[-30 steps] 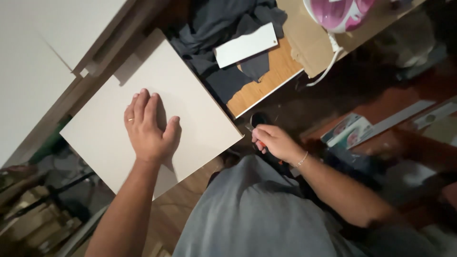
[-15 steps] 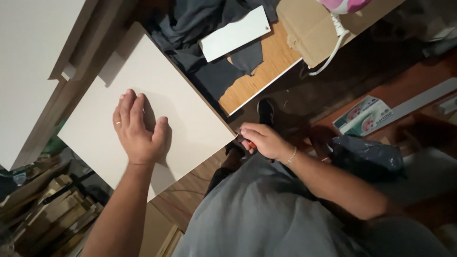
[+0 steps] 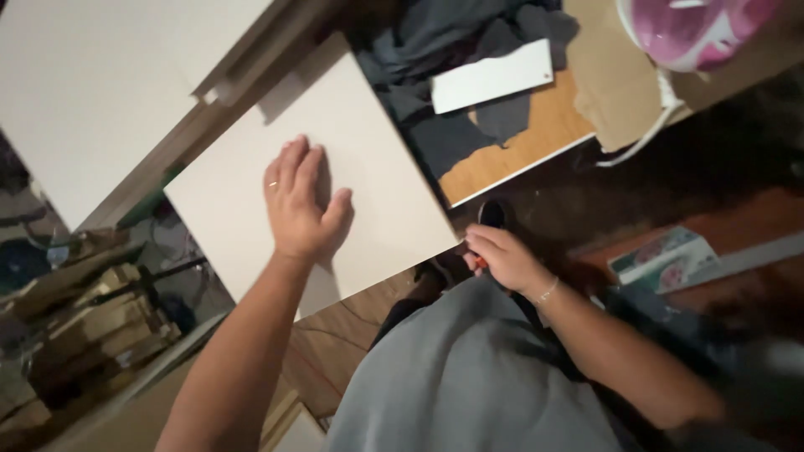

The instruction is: Trim excess edge banding from wooden panels using a utility knife in a workshop environment.

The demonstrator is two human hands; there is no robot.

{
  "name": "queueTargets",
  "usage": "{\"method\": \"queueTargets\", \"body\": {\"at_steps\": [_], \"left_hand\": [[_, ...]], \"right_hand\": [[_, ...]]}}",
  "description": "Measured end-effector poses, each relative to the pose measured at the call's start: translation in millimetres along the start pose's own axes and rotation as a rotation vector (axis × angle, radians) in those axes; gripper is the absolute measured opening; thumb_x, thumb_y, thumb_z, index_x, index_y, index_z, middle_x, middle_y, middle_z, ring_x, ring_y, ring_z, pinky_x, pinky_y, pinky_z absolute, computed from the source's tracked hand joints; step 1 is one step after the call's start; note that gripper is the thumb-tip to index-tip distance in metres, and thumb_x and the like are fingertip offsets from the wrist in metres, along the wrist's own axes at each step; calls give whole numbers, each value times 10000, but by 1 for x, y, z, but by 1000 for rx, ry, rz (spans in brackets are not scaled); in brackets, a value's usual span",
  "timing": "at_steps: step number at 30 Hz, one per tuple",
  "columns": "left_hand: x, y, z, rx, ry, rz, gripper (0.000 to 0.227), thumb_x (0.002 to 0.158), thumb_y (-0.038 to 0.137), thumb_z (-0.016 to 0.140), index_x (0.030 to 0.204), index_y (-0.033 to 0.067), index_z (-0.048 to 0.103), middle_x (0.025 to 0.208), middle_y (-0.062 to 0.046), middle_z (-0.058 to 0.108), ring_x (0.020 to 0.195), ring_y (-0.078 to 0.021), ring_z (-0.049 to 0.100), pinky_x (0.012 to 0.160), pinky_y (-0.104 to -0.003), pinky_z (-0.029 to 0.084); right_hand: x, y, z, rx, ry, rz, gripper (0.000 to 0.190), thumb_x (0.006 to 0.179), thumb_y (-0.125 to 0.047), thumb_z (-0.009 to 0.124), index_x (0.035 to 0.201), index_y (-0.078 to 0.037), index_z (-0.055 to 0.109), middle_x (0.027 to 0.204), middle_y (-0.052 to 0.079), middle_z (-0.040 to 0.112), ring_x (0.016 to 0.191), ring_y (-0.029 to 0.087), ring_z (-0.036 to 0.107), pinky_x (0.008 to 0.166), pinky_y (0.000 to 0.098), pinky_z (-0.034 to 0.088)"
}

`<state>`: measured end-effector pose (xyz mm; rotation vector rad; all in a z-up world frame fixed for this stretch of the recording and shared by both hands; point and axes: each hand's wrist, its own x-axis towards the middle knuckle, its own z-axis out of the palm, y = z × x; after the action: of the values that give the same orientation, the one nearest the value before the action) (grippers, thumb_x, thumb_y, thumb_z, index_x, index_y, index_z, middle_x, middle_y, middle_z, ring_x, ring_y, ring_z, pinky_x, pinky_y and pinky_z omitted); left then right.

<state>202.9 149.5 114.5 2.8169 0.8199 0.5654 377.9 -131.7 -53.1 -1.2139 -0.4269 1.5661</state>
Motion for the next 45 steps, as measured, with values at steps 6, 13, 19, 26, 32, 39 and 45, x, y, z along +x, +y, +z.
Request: {"method": "queueTargets", "body": {"at_steps": [6, 13, 19, 26, 32, 39, 45], "left_hand": [[-3, -1, 4, 50, 8, -46, 678, 889, 540, 715, 1385, 83, 651, 1460, -137, 593, 1352, -365, 541, 1152, -488, 365], [-4, -4, 4, 51, 27, -46, 678, 882, 554, 703, 1390, 108, 648, 1457, -113, 594, 1346, -348, 543, 1154, -480, 363], [-4, -10, 6, -33, -32, 19, 662, 847, 426, 778, 1355, 22, 648, 1424, -207, 586, 1324, -427, 543, 1134, -531, 381], [-7, -14, 10, 29, -11, 27, 643, 881, 428, 736, 1359, 4, 659, 1435, -207, 588, 1329, -408, 548, 1133, -505, 384], [-7, -17, 11, 36, -14, 55, 638, 913, 434, 723, 1371, -3, 642, 1448, -217, 580, 1345, -412, 546, 1136, -506, 380], [-7, -16, 10, 42, -6, 57, 634, 954, 474, 699, 1368, -3, 647, 1449, -208, 584, 1351, -411, 543, 1142, -500, 369], [-6, -15, 10, 47, -11, 52, 642, 966, 495, 687, 1369, -4, 649, 1440, -214, 579, 1347, -412, 536, 1140, -500, 368]], "right_hand": [[3, -19, 2, -40, 43, 11, 281, 1028, -156, 484, 856, -43, 676, 571, 158, 619, 492, 240, 627, 552, 320, 486], [10, -12, 11, 16, 162, 22, 214, 1027, -154, 489, 948, -50, 658, 577, 148, 596, 490, 221, 603, 537, 309, 476], [6, 14, 10, 67, 199, 1, 194, 932, -142, 498, 894, -69, 673, 538, 135, 553, 455, 221, 580, 492, 297, 473], [10, -8, 24, 91, 178, -70, 209, 962, -135, 491, 884, -61, 670, 554, 168, 585, 469, 233, 592, 487, 304, 492], [4, -25, 28, 72, 159, -86, 227, 972, -144, 497, 854, -67, 676, 559, 158, 590, 484, 220, 592, 490, 306, 497], [0, -38, 26, 21, 125, -101, 237, 981, -151, 498, 857, -80, 687, 577, 142, 609, 503, 210, 603, 519, 303, 502], [-5, -28, 22, -6, 109, -76, 240, 979, -154, 498, 820, -72, 658, 585, 131, 592, 504, 209, 569, 525, 307, 476]]}}
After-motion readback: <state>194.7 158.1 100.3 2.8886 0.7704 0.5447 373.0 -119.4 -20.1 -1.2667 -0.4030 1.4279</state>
